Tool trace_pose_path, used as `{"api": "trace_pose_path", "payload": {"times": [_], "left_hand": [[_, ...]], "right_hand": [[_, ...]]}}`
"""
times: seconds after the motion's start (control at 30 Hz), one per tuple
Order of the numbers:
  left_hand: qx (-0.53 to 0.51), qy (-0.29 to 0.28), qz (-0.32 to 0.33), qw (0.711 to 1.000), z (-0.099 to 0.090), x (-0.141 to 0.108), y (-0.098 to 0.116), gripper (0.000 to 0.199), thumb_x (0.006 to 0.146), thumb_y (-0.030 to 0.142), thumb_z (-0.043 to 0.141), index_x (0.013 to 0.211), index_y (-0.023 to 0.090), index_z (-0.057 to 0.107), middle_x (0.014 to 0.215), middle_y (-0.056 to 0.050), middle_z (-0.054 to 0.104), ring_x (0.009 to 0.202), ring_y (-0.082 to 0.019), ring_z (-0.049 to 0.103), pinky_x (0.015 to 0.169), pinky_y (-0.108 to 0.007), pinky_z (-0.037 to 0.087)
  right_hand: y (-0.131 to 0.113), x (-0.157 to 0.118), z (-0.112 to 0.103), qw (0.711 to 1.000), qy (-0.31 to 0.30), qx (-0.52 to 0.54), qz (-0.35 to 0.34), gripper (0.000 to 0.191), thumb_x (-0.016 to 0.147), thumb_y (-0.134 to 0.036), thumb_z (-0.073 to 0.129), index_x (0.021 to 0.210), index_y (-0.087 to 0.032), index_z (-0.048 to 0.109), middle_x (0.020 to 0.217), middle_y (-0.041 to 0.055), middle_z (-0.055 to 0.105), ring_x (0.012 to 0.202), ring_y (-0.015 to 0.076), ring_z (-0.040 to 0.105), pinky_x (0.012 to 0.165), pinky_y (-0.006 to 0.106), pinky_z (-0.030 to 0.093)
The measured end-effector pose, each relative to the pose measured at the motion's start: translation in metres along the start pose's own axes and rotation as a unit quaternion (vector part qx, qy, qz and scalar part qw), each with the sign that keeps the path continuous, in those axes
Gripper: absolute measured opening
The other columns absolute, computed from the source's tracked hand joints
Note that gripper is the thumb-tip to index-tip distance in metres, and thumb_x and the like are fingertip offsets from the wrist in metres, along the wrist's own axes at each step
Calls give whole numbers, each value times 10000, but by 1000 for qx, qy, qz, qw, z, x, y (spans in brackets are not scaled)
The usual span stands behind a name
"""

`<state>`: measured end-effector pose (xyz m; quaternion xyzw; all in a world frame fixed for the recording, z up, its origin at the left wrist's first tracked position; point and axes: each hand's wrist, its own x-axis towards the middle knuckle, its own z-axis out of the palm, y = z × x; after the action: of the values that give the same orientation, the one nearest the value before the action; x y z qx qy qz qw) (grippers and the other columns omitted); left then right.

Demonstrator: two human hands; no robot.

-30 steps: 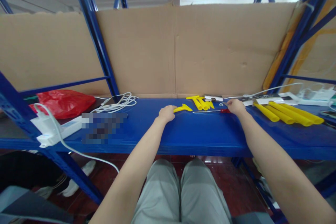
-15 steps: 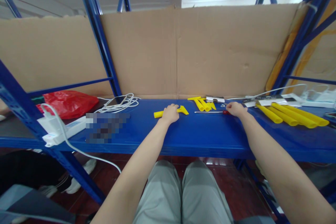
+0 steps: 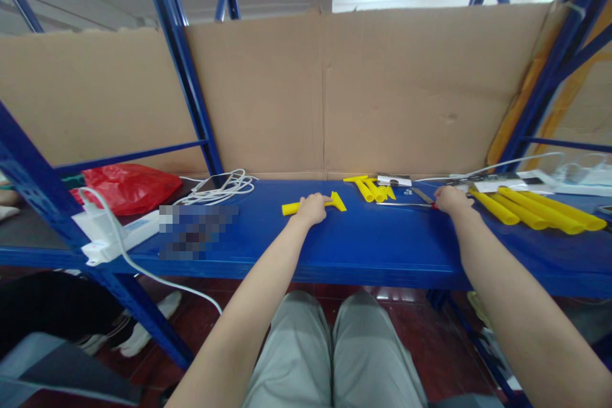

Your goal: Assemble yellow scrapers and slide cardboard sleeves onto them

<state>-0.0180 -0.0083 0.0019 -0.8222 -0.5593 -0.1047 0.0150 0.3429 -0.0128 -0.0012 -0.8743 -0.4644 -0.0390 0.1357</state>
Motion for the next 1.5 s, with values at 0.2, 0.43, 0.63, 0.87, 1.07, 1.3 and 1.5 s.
{"api": "trace_pose_path", "payload": {"times": [0.2,0.43,0.63,0.87,1.07,1.3,1.5], "left_hand": [[-10,6,-6,1000,2,1,0,543,869,87,454,1360,271,596,1392,-81,595,1261,-299,556,1039,-514,429],[-9,2,-13,1000,1,1,3,499,894,120,452,1329,298,619,1368,-67,616,1264,-279,557,1045,-489,421],[-14,5,-12,1000,0,1,3,489,890,127,451,1317,284,631,1365,-75,618,1259,-289,559,1028,-487,432],[-16,4,-10,1000,2,2,3,505,886,127,454,1338,286,613,1379,-68,608,1268,-282,554,1047,-482,418],[-11,2,-9,1000,2,3,2,498,884,132,461,1329,290,620,1384,-62,605,1275,-280,549,1047,-473,423],[-9,0,-7,1000,1,2,2,500,888,135,461,1339,294,609,1385,-55,605,1274,-266,553,1051,-461,427],[-13,-4,-5,1000,0,1,3,502,886,132,458,1342,278,610,1386,-68,604,1265,-277,561,1051,-469,426]], "right_hand": [[-7,4,7,1000,11,7,13,349,889,-384,534,1111,-194,725,1238,190,648,1200,377,570,1000,616,398],[-8,7,13,998,24,34,51,735,760,-725,563,1106,-90,690,1139,282,640,1146,433,562,980,655,353],[-9,9,12,996,11,58,69,770,698,-758,607,1113,-115,689,1175,276,642,1162,447,556,1007,678,313],[-9,11,14,994,36,76,72,754,691,-748,615,1112,-126,688,1152,293,645,1154,477,546,943,754,311],[-12,5,8,993,-19,63,100,730,763,-664,607,1228,-103,640,1328,307,542,1306,478,420,981,711,325],[-8,10,13,991,35,97,79,736,720,-691,621,1190,-126,657,1262,283,599,1258,485,462,962,726,336],[-12,2,6,993,-22,61,98,793,772,-669,573,1289,-68,599,1342,314,533,1301,489,427,1009,731,288]]}}
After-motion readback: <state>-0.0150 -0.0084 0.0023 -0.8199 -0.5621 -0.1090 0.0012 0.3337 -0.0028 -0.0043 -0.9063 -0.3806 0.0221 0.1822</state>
